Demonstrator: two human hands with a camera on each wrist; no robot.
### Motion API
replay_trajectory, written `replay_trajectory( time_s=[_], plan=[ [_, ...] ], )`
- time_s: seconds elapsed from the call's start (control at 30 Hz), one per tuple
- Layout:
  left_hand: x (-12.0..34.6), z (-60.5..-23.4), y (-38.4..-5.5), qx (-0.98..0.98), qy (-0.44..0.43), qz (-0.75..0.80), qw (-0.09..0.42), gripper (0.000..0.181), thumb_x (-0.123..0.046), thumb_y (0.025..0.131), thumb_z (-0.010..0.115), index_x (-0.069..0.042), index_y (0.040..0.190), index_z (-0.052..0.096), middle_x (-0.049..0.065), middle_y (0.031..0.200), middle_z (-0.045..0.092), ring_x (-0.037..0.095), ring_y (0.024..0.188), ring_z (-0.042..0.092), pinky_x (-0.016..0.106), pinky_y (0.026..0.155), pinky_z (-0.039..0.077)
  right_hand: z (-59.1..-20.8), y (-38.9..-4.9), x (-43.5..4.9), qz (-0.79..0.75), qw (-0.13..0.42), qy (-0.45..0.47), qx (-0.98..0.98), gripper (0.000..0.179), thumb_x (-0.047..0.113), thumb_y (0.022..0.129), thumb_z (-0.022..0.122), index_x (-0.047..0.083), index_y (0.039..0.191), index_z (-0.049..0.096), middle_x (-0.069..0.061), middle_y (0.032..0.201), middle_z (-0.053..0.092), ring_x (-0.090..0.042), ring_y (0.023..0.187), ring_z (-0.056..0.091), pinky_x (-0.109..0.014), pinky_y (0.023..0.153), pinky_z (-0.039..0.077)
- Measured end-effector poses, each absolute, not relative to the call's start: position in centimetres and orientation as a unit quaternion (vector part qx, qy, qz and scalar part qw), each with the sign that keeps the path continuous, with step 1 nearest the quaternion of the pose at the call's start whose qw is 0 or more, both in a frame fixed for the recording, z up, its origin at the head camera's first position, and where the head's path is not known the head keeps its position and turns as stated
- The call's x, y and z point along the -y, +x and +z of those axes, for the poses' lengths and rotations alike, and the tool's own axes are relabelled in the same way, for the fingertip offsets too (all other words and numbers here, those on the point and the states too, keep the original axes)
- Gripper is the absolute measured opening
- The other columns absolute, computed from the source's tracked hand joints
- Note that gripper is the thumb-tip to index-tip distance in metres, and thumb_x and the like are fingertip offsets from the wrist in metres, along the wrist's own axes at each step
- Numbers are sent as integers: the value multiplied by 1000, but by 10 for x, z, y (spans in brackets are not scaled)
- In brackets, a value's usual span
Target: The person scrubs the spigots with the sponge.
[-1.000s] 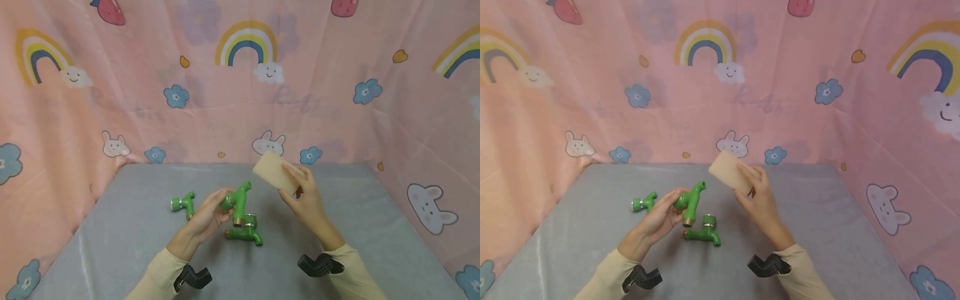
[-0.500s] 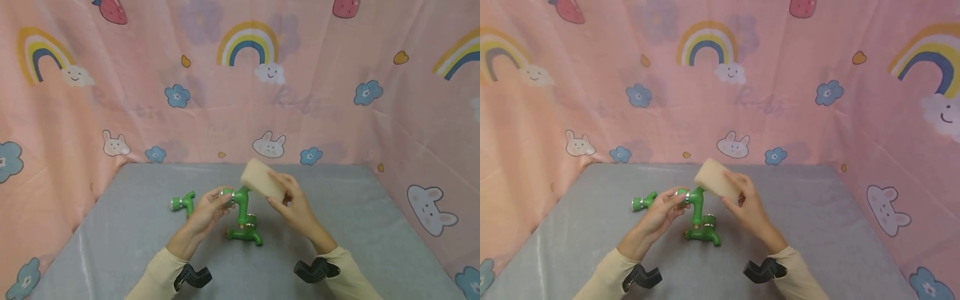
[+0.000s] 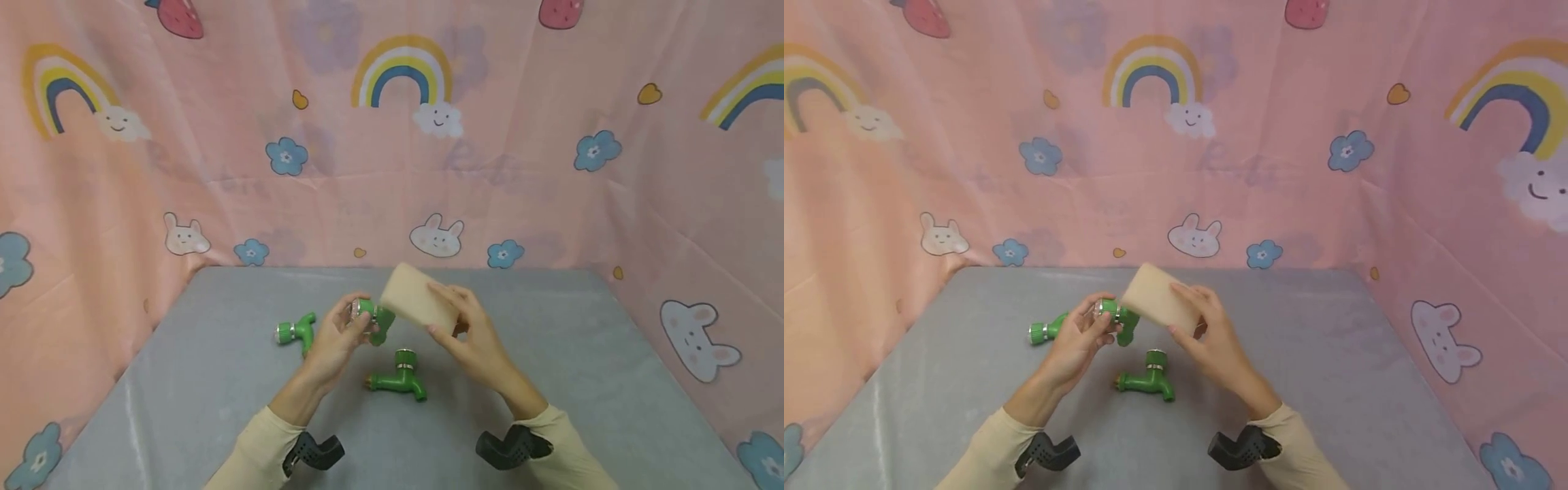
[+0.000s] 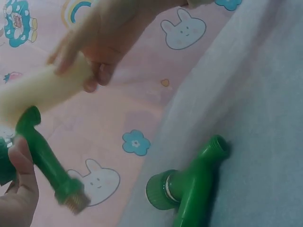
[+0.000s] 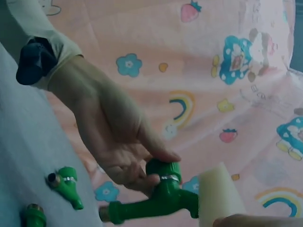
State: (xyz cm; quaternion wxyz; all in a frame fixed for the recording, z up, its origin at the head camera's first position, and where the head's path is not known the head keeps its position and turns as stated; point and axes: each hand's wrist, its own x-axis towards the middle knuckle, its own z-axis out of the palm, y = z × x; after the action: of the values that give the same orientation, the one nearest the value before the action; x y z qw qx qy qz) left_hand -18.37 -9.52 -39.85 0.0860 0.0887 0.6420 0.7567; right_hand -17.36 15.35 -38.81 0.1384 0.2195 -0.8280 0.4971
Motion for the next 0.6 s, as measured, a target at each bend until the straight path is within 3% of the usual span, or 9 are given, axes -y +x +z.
replay_trajectory(
  time_s=[0.2, 0.37, 0.47, 0.6],
  plan=[
    [97, -399, -184, -637, 86, 762, 79, 44, -11, 105, 53, -10, 146, 35, -3, 106, 62, 9, 87, 65, 21, 78, 53, -384, -180, -164, 513, 149, 153, 832, 61, 6, 94, 71, 10, 150, 48, -22, 141, 44, -22, 85, 56, -18, 69, 49],
    [97, -399, -184, -659, 113, 742, 53, 41, -11, 103, 59, 0, 141, 47, -6, 111, 67, 7, 90, 63, 20, 78, 52, -380, -168, -153, 507, 156, 218, 819, 61, 7, 92, 72, 11, 149, 51, -22, 142, 47, -19, 87, 56, -22, 68, 52],
    [96, -398, -184, -680, 117, 723, 25, 39, -16, 103, 60, -1, 138, 53, -10, 107, 68, 6, 90, 60, 19, 75, 49, -383, -165, -146, 473, 152, 228, 837, 61, 7, 90, 75, 12, 146, 54, -23, 139, 49, -16, 81, 51, -23, 63, 49],
    [97, -399, -185, -708, 112, 697, -14, 36, -18, 102, 60, -3, 134, 57, 5, 115, 73, 4, 90, 62, 18, 78, 50, -388, -172, -151, 432, 155, 176, 871, 60, 7, 88, 77, 9, 144, 56, -24, 136, 49, -21, 82, 52, -22, 61, 45]
  ],
)
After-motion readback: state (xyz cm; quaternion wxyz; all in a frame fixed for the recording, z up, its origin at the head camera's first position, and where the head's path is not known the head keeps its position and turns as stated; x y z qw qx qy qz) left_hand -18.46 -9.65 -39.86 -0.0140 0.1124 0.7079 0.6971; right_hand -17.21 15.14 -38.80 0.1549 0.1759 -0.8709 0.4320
